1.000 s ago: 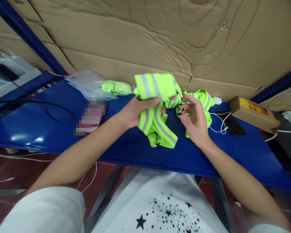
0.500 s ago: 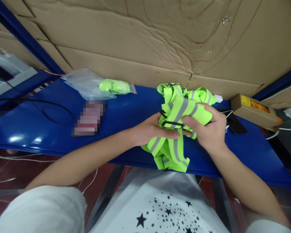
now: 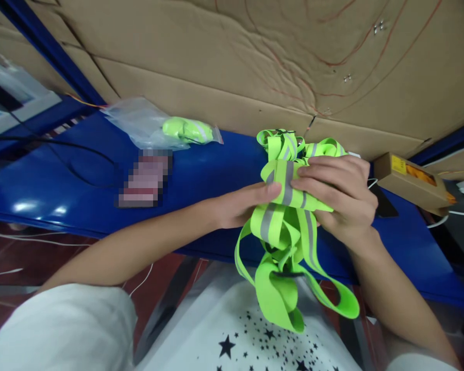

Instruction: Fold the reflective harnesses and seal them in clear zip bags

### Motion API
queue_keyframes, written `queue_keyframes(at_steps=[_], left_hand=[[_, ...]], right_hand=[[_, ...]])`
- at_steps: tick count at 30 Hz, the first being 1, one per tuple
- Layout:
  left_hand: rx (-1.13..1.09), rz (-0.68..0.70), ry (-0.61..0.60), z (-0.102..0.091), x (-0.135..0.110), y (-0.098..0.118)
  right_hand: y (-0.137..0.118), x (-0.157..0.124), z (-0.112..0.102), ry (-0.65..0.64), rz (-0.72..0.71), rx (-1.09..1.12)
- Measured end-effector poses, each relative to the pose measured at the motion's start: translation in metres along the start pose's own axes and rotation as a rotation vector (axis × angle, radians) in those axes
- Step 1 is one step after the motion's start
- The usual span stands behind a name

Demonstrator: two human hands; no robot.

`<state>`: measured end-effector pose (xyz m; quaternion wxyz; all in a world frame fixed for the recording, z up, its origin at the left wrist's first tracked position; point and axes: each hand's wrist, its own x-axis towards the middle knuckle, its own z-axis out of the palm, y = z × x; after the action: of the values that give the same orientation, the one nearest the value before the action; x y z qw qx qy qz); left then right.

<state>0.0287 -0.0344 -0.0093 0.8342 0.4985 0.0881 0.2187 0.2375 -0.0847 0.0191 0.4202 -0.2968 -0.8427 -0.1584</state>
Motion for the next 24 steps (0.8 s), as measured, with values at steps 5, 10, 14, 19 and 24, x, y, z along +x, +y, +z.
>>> queue_keyframes(at_steps=[5,10,14,19,24], left_hand=[[-0.165,-0.044,0.086,-0.008,0.005,0.0],[0.032,-0.105,0.189,-0.009,0.001,0.011],[0.217,-0.14,0.172,-0.001,0.0,0.009],[0.144,-0.144,0.169,0.004,0.003,0.004],[0.128,-0.264,0.211,0.0,0.004,0.005]], right_hand=[[0.008,0.003,-0.007,-0.309,0.186,0.337],[0.013,0.003,-0.009,-0.295,0.524,0.671],[0.011,0.003,-0.002,-0.426,0.692,0.663],[0.011,0.004,-0.005,-0.495,0.749,0.674],[0.02,0.002,-0.003,-0.572,0.736,0.574]])
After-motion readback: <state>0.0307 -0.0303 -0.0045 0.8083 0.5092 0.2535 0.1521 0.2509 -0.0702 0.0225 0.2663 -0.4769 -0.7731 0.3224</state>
